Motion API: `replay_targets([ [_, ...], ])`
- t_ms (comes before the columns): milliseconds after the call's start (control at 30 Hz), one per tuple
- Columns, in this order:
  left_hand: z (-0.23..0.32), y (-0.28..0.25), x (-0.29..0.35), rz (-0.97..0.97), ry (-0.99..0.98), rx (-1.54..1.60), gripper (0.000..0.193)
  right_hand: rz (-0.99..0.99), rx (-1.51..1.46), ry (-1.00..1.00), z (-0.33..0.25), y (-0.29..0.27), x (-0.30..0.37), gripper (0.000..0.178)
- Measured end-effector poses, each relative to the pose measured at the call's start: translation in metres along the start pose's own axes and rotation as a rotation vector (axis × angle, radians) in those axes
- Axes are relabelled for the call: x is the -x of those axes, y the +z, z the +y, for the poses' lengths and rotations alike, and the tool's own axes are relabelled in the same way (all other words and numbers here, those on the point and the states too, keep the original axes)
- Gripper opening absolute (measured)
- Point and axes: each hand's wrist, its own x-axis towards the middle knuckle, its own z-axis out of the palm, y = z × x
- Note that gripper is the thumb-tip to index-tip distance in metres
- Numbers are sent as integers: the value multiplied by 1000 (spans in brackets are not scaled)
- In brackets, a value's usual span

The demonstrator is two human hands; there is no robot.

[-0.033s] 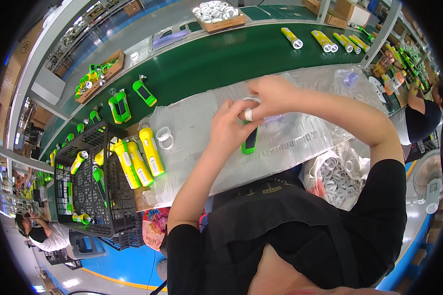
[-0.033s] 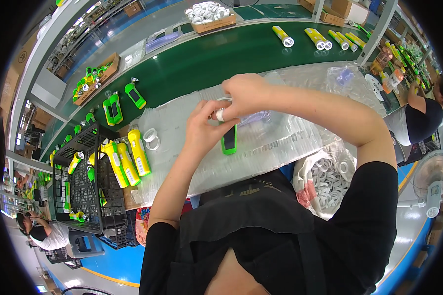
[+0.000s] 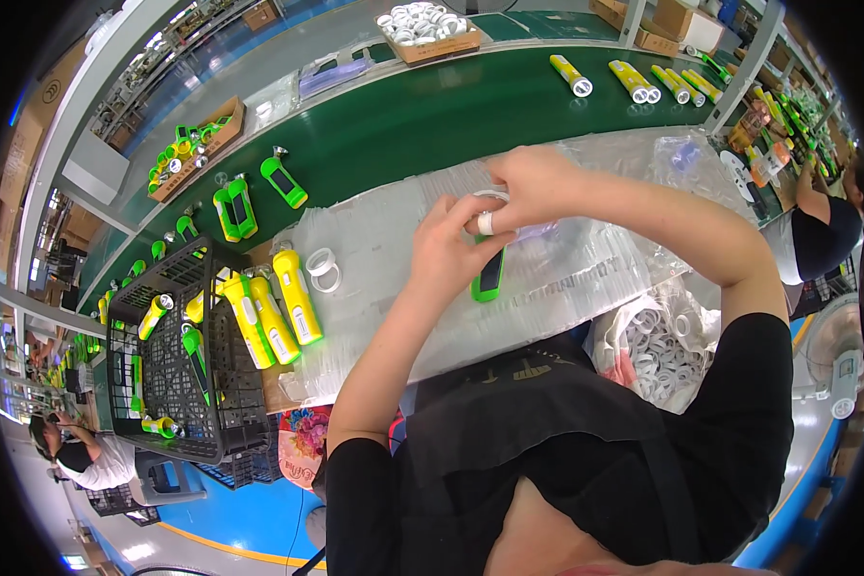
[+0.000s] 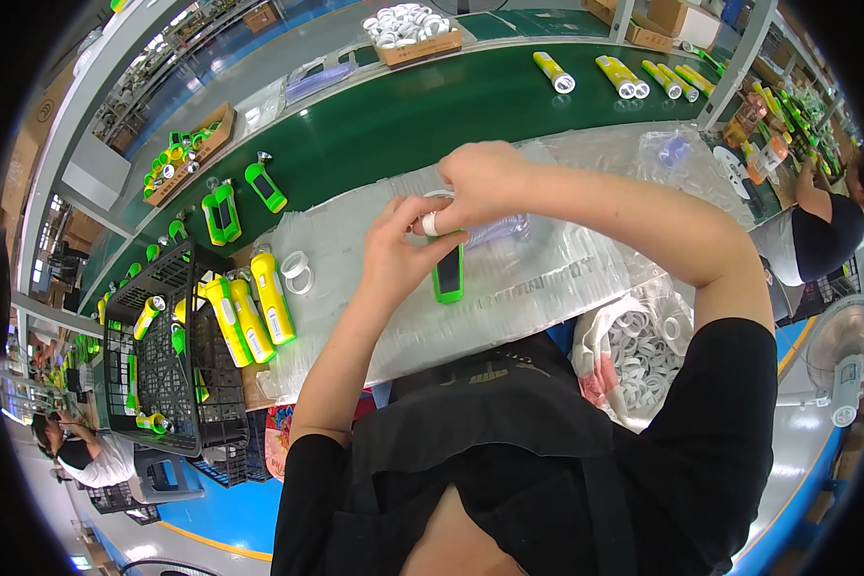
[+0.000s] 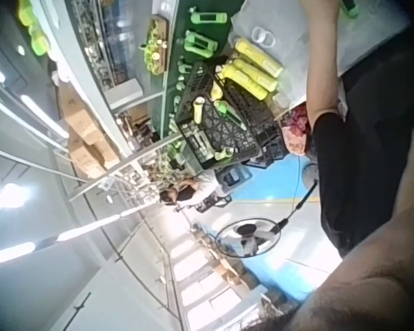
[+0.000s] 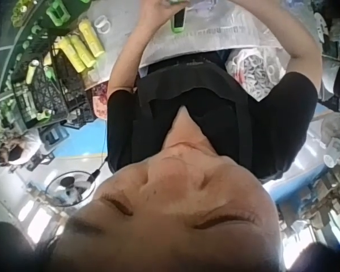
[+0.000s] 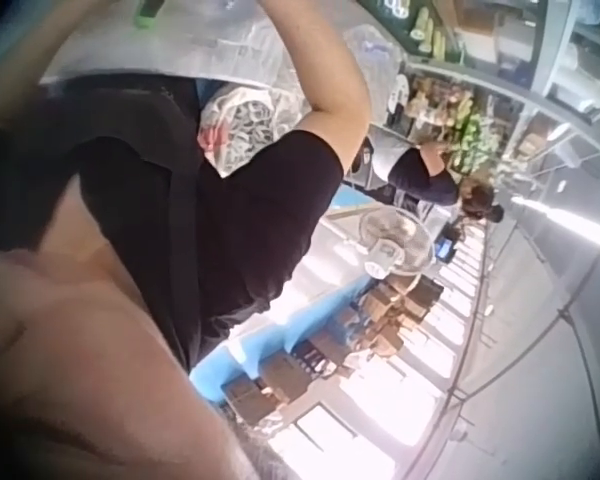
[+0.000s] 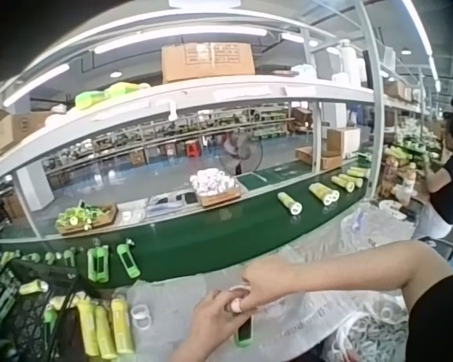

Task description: Assembling the lens, rings, and caps onto handheld flashlight bodies on an assembly line.

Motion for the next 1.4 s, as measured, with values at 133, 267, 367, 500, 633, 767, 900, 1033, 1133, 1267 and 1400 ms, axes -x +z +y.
replay_targets([
  [133, 8, -6, -1, -51, -41, 6, 39, -105, -105, -90, 13, 6, -1, 52],
  [267, -5, 2, -4, -17, 34, 64, 39, 123, -172, -74, 14, 23, 6, 49],
  [367, -9, -14, 3, 14, 81, 76, 36, 251, -518, 54, 5, 54, 15, 52],
  [500, -30, -19, 15, 20, -48, 432, 32, 242, -1229, 43, -15, 156, 36, 79],
  [633, -13, -27, 17, -38, -335, 860, 25, 279, -1149, 328, -72, 170, 35, 39],
  [767, 33, -54, 27, -174, 62, 1051, 20, -465, -1314, -325, -58, 143, 56, 14],
  [900, 47, -67, 9, -44, 441, 769, 32, -467, -1114, -725, -27, 123, 7, 68],
  [1033, -24, -66, -25, 37, 447, 85, 54, 212, -791, -585, 18, 91, -75, 57],
  [1133, -106, -85, -55, 30, 225, -382, 65, 525, -193, -540, 76, 71, -137, 54],
  [1267, -221, -123, -79, -11, -367, -1045, 64, 714, 95, -244, 208, 61, -186, 54],
  [1400, -276, -129, -89, -174, -784, -813, 50, 352, 283, 129, 335, 81, -171, 55],
])
